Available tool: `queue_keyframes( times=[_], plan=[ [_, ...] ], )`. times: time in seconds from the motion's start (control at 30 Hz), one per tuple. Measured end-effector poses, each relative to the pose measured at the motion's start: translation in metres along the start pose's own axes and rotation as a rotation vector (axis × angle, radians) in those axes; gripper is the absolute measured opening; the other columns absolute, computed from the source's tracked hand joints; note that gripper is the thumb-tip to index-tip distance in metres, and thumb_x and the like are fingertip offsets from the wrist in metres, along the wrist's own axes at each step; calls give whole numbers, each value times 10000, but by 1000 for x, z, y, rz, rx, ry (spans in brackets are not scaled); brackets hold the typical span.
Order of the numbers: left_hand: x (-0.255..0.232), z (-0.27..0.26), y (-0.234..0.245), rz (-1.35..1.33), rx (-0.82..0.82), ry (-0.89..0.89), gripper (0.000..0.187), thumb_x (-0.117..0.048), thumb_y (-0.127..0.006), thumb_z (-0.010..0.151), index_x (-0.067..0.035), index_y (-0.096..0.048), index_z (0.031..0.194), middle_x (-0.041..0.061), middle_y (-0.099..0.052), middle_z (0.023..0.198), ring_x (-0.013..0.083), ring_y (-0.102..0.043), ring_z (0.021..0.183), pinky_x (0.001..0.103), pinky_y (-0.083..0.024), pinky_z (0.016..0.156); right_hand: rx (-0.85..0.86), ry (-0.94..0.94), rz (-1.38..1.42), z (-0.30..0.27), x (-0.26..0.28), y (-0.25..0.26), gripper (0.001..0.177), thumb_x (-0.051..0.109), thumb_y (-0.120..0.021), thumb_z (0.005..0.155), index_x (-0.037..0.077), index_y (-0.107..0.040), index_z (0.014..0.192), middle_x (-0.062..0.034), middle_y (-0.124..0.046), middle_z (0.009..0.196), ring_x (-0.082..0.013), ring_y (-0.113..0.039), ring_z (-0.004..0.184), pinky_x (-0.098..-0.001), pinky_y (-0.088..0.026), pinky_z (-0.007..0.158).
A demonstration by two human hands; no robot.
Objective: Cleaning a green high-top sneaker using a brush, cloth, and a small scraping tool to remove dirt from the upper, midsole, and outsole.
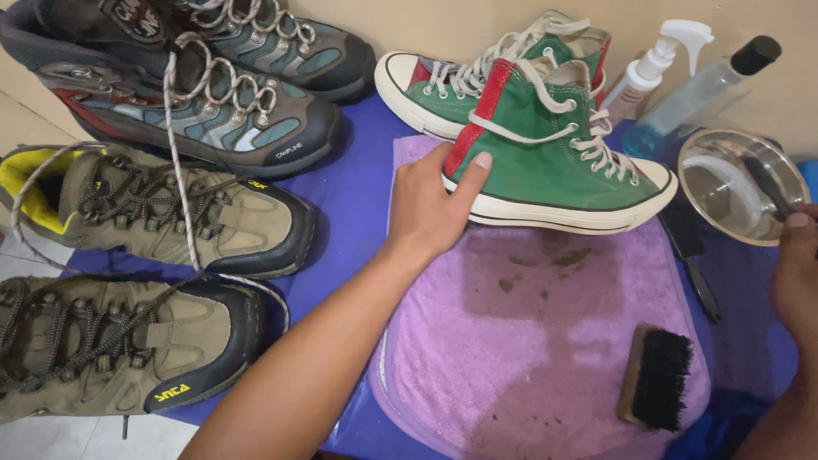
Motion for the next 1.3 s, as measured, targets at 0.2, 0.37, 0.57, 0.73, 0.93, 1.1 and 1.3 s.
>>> queue_keyframes(
  times=[0.2,0.37,0.57,0.73,0.93,1.1,1.3],
  plan=[
    [1,1,-1,22,12,46,402,-514,-509,932,-154,-652,824,67,-560,569,335,-594,567,443,-426,630,257,-31,226,18,175,37,235,125,-576,1154,5,-668,974,-63,-480,660,-156,-363,588,-342,-241,576],
    [2,0,-2,27,2,28,416,-517,-503,934,-145,-643,812,66,-554,565,355,-598,568,451,-428,633,366,150,-111,16,248,42,178,284,-658,996,144,-751,1052,-38,-751,996,-248,-707,892,-383,-507,785],
    [-1,-1,1,33,8,57,411,-517,-512,921,-150,-674,831,83,-590,572,376,-627,607,469,-435,650,472,148,-285,10,308,39,202,366,-559,977,228,-695,1031,-34,-741,931,-347,-697,871,-505,-528,716],
    [1,-1,-1,44,-1,31,430,-522,-503,918,-139,-684,848,115,-673,642,421,-666,695,495,-439,666,521,143,-334,35,330,41,282,314,-518,1025,142,-636,834,-90,-712,830,-380,-678,810,-523,-494,692],
    [1,2,0,59,-17,34,432,-523,-512,923,-133,-690,868,127,-654,623,421,-658,673,490,-442,657,327,285,-421,33,340,32,177,265,-550,1024,227,-658,889,-14,-703,787,-321,-711,790,-512,-457,617],
    [-2,0,1,41,0,88,418,-523,-512,910,-152,-685,824,117,-662,618,414,-668,698,486,-450,674,338,199,-383,23,328,19,168,297,-536,1036,238,-640,919,23,-664,800,-273,-690,874,-495,-414,746],
    [0,0,1,56,0,95,424,-523,-514,915,-145,-666,795,112,-618,570,409,-636,629,496,-431,647,342,189,-280,29,323,22,203,218,-545,1047,153,-665,897,-81,-691,812,-346,-674,831,-506,-439,702]
  ],
)
Point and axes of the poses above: each hand's wrist, its own z-axis towards the middle knuckle, its own y-axis out of the back of the hand, x = y × z, the point moved 2 cm from there along z, towards the middle knuckle
